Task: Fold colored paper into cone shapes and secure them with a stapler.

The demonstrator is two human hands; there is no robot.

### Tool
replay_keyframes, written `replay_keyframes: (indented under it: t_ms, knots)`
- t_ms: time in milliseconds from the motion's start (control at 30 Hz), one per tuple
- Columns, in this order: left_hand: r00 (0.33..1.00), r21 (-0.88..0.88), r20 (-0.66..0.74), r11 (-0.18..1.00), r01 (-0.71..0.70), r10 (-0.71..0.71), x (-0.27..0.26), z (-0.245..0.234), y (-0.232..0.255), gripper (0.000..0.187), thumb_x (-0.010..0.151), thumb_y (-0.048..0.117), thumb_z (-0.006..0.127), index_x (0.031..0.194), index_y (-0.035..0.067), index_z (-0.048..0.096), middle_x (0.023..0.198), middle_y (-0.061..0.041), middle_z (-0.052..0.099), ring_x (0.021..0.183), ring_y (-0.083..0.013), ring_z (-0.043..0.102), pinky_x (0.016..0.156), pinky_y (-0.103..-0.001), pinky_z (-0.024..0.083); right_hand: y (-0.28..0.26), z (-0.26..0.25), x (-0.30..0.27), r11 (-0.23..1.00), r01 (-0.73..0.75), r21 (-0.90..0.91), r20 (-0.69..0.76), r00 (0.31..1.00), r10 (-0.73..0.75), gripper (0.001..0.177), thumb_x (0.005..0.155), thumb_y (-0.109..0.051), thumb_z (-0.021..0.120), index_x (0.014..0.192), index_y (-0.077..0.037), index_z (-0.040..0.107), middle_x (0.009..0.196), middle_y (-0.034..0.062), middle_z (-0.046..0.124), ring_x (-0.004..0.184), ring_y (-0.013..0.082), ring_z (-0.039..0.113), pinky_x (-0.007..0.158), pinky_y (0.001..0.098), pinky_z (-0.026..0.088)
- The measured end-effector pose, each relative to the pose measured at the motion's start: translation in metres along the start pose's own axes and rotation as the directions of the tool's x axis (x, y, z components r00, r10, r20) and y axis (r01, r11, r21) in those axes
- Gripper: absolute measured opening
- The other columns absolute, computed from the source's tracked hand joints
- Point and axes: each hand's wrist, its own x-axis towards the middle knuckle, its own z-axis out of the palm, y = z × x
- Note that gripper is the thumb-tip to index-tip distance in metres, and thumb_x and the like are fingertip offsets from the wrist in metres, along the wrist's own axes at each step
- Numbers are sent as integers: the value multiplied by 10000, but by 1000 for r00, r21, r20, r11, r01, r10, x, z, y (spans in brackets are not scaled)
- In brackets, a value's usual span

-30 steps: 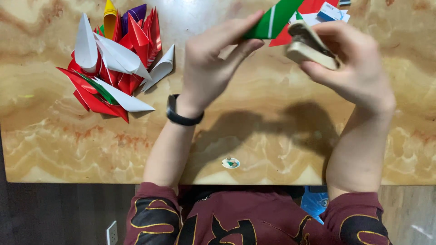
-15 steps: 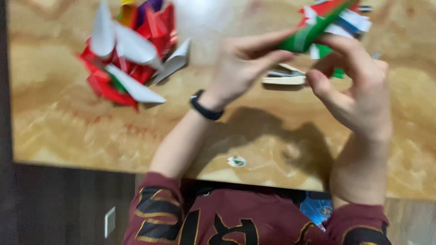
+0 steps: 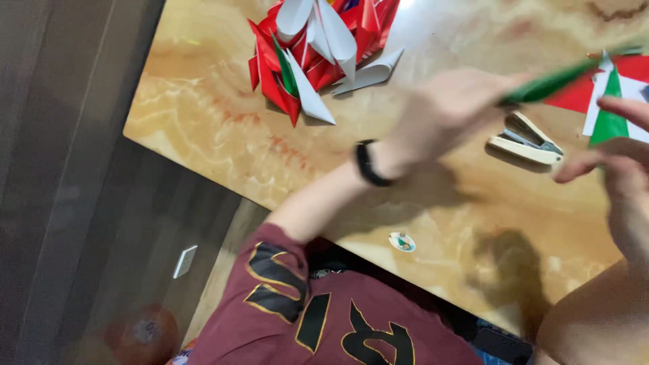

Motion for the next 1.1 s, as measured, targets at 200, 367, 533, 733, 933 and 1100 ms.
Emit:
replay_keyframes:
  t_ms: [200, 367, 533, 733, 933, 1100]
  knots:
    - [911, 68, -237, 930, 362, -337, -54, -98, -61, 397, 922, 64, 755, 1300, 85, 637, 1078, -68, 660, 949, -237, 622, 887, -358, 508, -82, 48, -13, 855, 388, 343, 133, 881, -453, 625, 1021, -647, 521, 488, -320, 505, 400, -135, 512, 396, 24, 524, 784, 369, 605]
    - [816, 486, -316, 656, 577, -484, -80, -120, -96, 787, 1009, 285, 935, 1579, 182, 402, 854, 40, 574, 816, -157, 552, 759, -302, 525, -140, 104, -23, 281, 138, 950, 115, 681, -723, 845, 1426, -286, 386, 643, 4, 517, 556, 158, 522, 433, 311, 548, 746, 609, 692]
    - [978, 428, -142, 881, 202, -155, -46, -75, -33, 358, 1043, 95, 781, 1344, -7, 615, 866, -93, 553, 761, -272, 515, 722, -404, 453, -129, 78, -50, 311, 256, 915, -2, 776, -631, 753, 1384, -259, 396, 698, 6, 558, 601, 148, 568, 462, 274, 573, 729, 546, 674]
    - [950, 276, 286, 938, -210, 129, -17, 51, 8, 311, 962, 395, 711, 1214, 223, 647, 910, 38, 613, 835, -173, 665, 678, -312, 526, -109, 42, -83, 316, 358, 879, -115, 801, -587, 648, 1335, -226, 407, 765, 8, 607, 656, 135, 622, 497, 230, 602, 706, 472, 652]
    - [923, 59, 275, 953, -296, 269, 40, 136, 42, 190, 890, 198, 658, 1055, 119, 603, 1010, -72, 544, 917, -272, 561, 743, -394, 480, -62, 20, -96, 202, 410, 889, -231, 784, -576, 551, 1286, -191, 419, 831, 9, 656, 711, 121, 677, 532, 186, 631, 683, 398, 629]
    - [917, 118, 283, 939, -324, 281, 43, 189, 36, 455, 728, 453, 873, 943, 116, 657, 1055, -102, 527, 955, -286, 493, 748, -416, 416, -43, 4, -107, 92, 450, 888, -319, 749, -581, 479, 1246, -163, 429, 886, 9, 696, 756, 108, 722, 560, 148, 654, 664, 337, 610]
